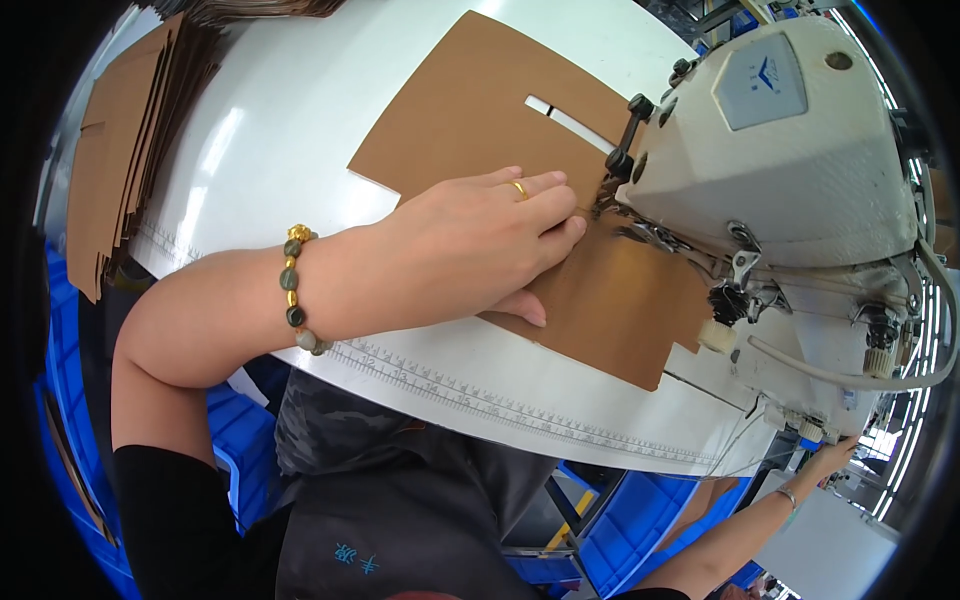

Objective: Sewing a leather component using an industrial sewing machine.

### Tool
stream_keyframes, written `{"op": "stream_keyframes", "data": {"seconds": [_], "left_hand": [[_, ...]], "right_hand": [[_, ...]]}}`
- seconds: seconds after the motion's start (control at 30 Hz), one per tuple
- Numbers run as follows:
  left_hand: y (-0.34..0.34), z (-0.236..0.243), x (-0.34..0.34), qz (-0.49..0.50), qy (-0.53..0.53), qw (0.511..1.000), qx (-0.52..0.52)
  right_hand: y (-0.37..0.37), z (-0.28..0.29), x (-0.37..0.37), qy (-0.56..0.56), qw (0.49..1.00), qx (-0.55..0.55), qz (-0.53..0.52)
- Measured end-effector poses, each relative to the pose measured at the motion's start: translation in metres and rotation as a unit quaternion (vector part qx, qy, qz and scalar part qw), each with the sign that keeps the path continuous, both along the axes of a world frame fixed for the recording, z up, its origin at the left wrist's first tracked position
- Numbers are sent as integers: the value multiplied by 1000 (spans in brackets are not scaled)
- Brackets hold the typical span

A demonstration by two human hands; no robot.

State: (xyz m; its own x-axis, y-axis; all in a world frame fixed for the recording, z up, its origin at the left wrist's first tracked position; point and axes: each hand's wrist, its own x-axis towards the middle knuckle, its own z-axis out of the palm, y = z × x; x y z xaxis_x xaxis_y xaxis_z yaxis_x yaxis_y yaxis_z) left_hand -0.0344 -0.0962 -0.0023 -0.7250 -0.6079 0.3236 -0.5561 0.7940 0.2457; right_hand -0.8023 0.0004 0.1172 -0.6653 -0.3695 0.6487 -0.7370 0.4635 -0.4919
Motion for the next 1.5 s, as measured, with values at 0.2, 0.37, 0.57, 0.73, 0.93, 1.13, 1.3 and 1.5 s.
{"op": "stream_keyframes", "data": {"seconds": [0.2, 0.37, 0.57, 0.73, 0.93, 1.13, 1.3, 1.5], "left_hand": [[-1, 0, 2, -9, 23, 1000, 4], [-1, 1, 2, -17, 25, 999, 20], [-2, -1, 3, -18, 31, 999, 14], [-1, -2, 1, -8, 29, 1000, 2], [-1, -3, 1, -8, 19, 1000, 1], [-1, -3, 0, -7, 19, 1000, -1], [0, -1, 0, -4, 13, 1000, -1], [1, -1, -1, -1, 5, 1000, 2]], "right_hand": [[3, 12, -7, -33, 997, 69, 5], [5, 3, -11, 116, 990, 75, 37], [4, 0, -8, 162, 984, 54, 58], [3, -2, 6, 125, 991, 31, 48], [1, -4, 11, 33, 999, 0, 30], [3, -12, 3, 147, 987, 13, 64], [3, -16, 8, 50, 997, -9, 58], [-5, -30, 27, -97, 985, -129, 59]]}}
